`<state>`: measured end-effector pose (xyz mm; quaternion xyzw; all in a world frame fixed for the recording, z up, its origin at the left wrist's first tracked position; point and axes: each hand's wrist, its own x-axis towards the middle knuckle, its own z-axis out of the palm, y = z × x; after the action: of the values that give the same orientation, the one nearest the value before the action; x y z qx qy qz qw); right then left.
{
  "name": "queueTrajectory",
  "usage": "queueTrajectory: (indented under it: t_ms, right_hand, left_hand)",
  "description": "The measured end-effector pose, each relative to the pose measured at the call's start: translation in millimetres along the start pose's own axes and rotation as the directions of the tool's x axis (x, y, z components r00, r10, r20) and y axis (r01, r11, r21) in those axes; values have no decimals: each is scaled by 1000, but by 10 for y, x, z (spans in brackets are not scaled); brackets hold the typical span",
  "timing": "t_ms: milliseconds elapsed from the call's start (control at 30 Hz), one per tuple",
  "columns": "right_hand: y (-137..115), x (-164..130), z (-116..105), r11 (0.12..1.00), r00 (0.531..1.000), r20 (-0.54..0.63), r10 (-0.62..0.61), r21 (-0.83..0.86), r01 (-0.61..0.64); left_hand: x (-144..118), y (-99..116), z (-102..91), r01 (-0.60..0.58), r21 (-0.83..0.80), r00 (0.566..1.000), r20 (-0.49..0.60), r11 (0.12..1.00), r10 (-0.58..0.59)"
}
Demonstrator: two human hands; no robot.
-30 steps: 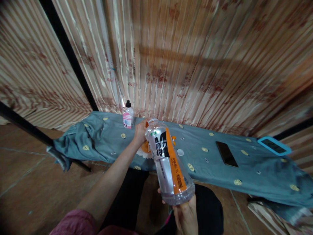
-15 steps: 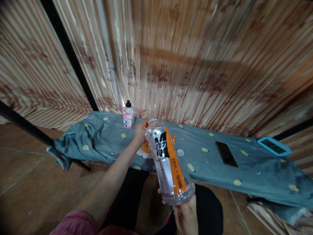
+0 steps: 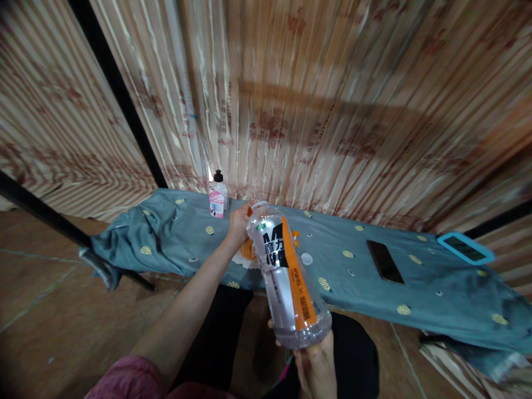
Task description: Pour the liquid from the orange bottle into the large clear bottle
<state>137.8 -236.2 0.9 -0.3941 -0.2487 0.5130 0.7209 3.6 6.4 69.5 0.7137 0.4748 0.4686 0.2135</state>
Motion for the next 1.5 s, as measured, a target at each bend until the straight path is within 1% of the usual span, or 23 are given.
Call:
queueTrajectory:
  t_ms: [167, 267, 467, 667, 867, 933, 1067, 1233, 1300, 1500]
  right_hand:
    - [8, 2, 14, 999, 1000, 0, -24, -22, 24]
    - [3, 6, 25, 999, 1000, 15, -15, -37, 15]
    - [-13, 6, 14, 1000, 1000, 4, -9, -8, 9]
    - [-29, -10, 61, 1000, 1000, -16, -23, 5, 23]
    - [-7, -2, 4, 1000, 999, 40, -14, 13, 13]
    - [-11, -5, 19, 1000, 999, 49, -13, 17, 12]
    - [-21, -21, 88, 999, 999, -21, -42, 7, 42]
    - [-1, -4, 34, 1000, 1000, 6, -21, 18, 21]
    - [-5, 8, 34, 1000, 1000, -16, -9, 29, 9]
    - [-56, 4, 190, 999, 996, -92, -11, 29, 13]
  left_hand:
    - [3, 11, -5, 6, 0, 1000, 19, 1000, -6]
    - [3, 13, -6, 8, -3, 1000, 16, 1000, -8]
    - [-2, 17, -11, 11, -6, 1000, 15, 1000, -11]
    - [1, 3, 3, 9, -5, 1000, -1, 1000, -9]
    - [-1, -1, 2, -4, -13, 1000, -13, 1000, 3]
    - [-1, -3, 1, -11, -11, 1000, -10, 1000, 11]
    - [2, -7, 4, -11, 1, 1000, -1, 1000, 11]
    - [3, 3, 7, 3, -5, 1000, -6, 1000, -3]
    - [5, 5, 8, 8, -4, 1000, -8, 1000, -8]
    - [10, -1, 10, 11, 17, 1000, -3, 1000, -11]
